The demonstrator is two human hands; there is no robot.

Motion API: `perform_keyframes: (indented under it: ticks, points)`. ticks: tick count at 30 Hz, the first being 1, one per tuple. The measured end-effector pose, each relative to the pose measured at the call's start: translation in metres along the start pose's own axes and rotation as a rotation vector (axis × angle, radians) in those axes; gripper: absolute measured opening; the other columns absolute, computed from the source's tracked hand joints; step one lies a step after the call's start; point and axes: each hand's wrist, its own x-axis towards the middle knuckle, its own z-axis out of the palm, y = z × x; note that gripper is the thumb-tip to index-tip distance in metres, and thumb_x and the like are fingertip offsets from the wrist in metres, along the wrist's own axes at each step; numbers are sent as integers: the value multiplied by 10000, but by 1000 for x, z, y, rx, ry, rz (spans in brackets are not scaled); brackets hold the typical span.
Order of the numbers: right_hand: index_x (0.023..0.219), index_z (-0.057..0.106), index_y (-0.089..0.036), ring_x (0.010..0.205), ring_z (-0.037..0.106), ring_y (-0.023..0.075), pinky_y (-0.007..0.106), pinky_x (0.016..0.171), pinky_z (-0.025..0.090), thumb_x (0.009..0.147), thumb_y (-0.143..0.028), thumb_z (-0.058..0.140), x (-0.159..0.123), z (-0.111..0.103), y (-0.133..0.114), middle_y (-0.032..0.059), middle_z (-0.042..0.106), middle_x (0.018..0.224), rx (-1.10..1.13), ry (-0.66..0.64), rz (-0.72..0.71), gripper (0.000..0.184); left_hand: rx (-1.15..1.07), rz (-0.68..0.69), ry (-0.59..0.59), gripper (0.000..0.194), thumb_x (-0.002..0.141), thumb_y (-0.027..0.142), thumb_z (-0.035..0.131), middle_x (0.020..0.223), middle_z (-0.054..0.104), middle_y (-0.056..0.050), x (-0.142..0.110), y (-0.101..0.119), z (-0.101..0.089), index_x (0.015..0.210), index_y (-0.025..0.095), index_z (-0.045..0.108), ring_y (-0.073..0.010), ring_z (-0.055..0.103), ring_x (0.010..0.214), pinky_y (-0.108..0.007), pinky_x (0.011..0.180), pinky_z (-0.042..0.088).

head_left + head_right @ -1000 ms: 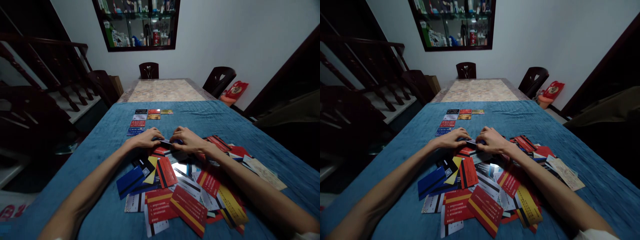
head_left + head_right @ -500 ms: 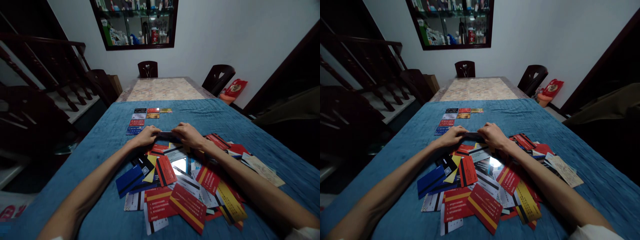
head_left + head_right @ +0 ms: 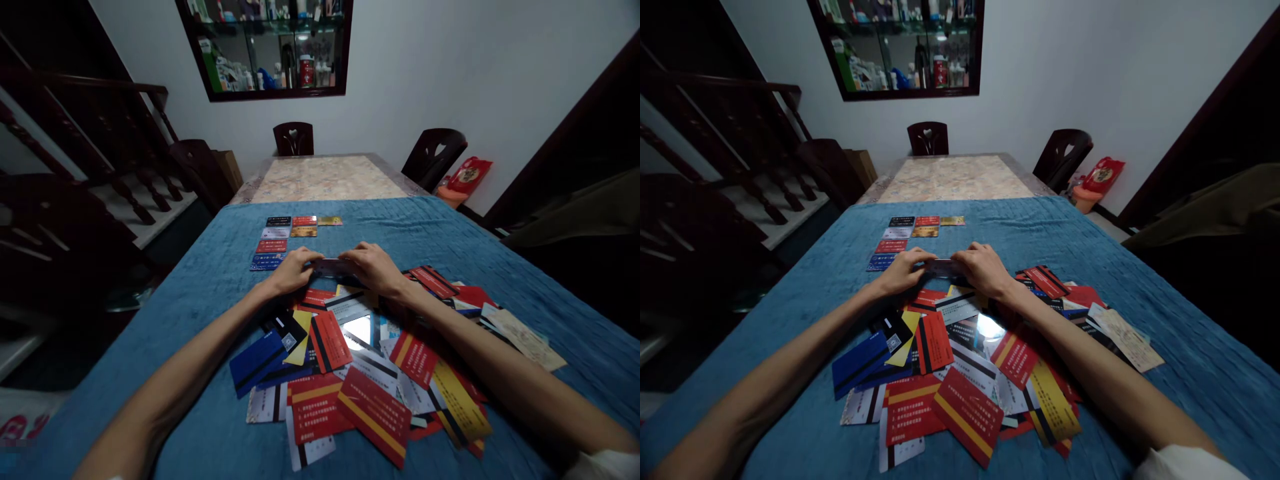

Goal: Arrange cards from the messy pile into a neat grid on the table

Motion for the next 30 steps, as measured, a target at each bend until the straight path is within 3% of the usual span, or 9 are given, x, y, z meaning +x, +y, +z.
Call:
perform_keyframes:
  ticks: [5, 15, 30]
  points:
    - [1233, 633, -209, 981, 585, 244, 340, 793, 376, 955, -187, 514, -1, 6, -2, 95, 742, 1101, -24, 39, -2, 303, -1, -23, 35, 405, 779, 29, 541, 992, 731, -48, 0, -1, 2, 1099, 186, 735, -186, 656, 953, -316, 913, 523]
    - [1310, 526, -153, 1082, 522, 300, 376, 864, 335, 832, -234, 674, -3, 1, -15, 145, 635, 1205, -204, 90, -30, 507, -3, -69, 130, 361, 800, 68, 527, 987, 736, -58, 2, -5, 0, 1060, 183, 749, -201, 663, 920, -349, 896, 540]
    - [1240, 572, -157, 1010, 474, 282, 382, 867, 314, 869, -177, 548, -4, 3, -12, 139, 613, 1132, -290, 216, -71, 372, -60, -32, 191, 334, 797, 58, 544, 976, 734, -62, 2, -4, 0, 1050, 174, 727, -195, 671, 890, -349, 876, 541]
